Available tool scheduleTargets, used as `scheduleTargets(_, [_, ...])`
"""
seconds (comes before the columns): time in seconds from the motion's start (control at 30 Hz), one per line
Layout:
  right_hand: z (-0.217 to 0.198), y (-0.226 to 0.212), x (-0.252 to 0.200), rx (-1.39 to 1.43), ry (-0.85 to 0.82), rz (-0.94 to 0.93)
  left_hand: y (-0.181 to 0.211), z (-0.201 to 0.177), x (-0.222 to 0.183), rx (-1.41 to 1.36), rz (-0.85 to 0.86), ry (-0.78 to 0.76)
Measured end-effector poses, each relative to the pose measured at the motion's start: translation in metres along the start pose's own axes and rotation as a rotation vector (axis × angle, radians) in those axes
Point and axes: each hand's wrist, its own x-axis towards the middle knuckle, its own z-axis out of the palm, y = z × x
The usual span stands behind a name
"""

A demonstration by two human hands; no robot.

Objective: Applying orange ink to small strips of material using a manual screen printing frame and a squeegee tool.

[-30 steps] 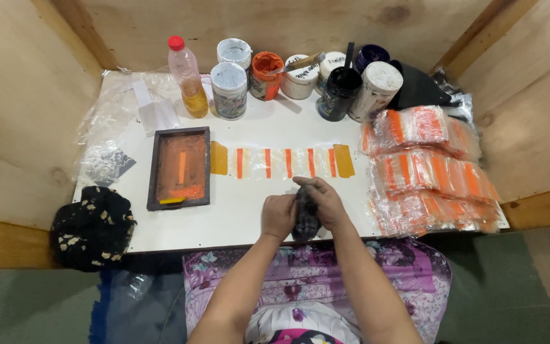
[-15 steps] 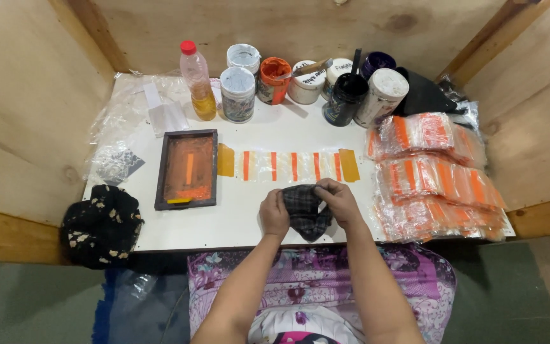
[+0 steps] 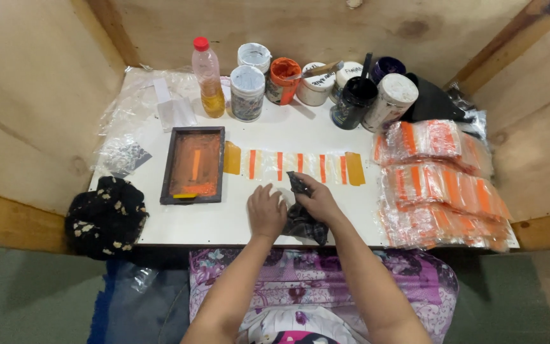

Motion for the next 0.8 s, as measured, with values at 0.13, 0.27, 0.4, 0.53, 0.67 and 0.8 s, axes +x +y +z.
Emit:
scheduleTargets(0.13, [0.040, -0.058, 0.008, -0.378, -0.136, 0.056, -0.007, -0.050, 0.013, 0.067, -0.098, 0.017])
scheduleTargets(0.27, [0.066, -0.051, 0.039, -0.870, -0.277, 0.151, -0.012, -0.076, 0.029, 0.061, -0.175, -0.282])
scheduleTargets(0.4, [0.090, -0.148, 0.031, -0.968, -0.244, 0.410, 0.009, -0.106, 0.047, 0.121, -0.209, -0.569])
scheduleTargets(0.53, [0.089, -0.084, 0.055, -1.190, -0.348, 0.294, 0.015, -0.120, 0.054, 0.140, -0.239, -0.647])
scheduleTargets(0.67, [0.097, -0.077, 0.054, -1.431, -0.421, 0.221, 0.008, -0.112, 0.050, 0.185, -0.213, -0.699])
scheduleTargets(0.8, [0.103, -0.081, 0.054, -1.557, -0.457, 0.172, 0.004, -0.105, 0.050, 0.224, -0.194, -0.679])
